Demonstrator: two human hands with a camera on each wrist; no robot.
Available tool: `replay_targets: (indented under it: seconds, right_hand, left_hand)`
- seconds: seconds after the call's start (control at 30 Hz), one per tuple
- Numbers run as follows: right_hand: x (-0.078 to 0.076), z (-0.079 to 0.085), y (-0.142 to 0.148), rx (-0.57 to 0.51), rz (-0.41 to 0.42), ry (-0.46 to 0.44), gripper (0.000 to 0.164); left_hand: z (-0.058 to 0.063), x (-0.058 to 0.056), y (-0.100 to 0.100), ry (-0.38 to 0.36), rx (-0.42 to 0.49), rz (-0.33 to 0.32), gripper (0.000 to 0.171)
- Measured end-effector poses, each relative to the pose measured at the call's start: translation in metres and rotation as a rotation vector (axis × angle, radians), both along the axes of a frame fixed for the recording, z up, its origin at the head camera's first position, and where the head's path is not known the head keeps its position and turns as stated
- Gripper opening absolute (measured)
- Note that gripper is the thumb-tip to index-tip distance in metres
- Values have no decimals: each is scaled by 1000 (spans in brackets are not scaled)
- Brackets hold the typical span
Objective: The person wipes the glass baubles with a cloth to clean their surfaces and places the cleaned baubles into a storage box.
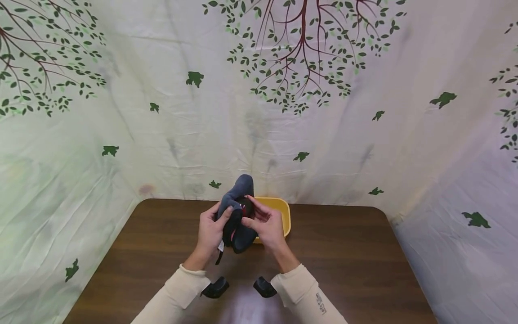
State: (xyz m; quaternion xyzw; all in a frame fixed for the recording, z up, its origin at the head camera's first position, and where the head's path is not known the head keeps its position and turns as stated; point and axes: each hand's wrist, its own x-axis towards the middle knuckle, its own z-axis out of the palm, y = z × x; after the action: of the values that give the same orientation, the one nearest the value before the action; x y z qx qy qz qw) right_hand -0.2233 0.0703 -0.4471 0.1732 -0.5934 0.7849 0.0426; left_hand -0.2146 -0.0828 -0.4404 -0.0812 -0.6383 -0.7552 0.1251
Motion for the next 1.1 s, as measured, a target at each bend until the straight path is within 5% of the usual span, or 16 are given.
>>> replay_targets:
  seconds: [0.13,0.3,0.57,0.7,0.8,1.0,1.1]
  right_hand:
    - [-1,0,3,9,69,68,61]
    - [-2,5,5,57,25,50,58]
    - [-3,6,1,72,-101,-163,34]
    - [-4,7,1,114,-107,-190,38]
    - [-5,9,5,213,-68,-124,42]
    - [-8,9,23,343,94,39,44]
    - [-5,15,27,392,89,137,49]
  left_hand:
    - [-1,1,-1,-67,125,-49,34]
    - [-8,1,-1,-41,197,-87,41]
    - [-17,2,0,171,-14,-72,59]
    - [-18,3,0,224,-89,-35,59]
    - [-14,3,-1,189,-64,-21,56]
    - [-12,3,-4,0,140,-36,47]
    - [-13,3,-5,-51,169,-54,44]
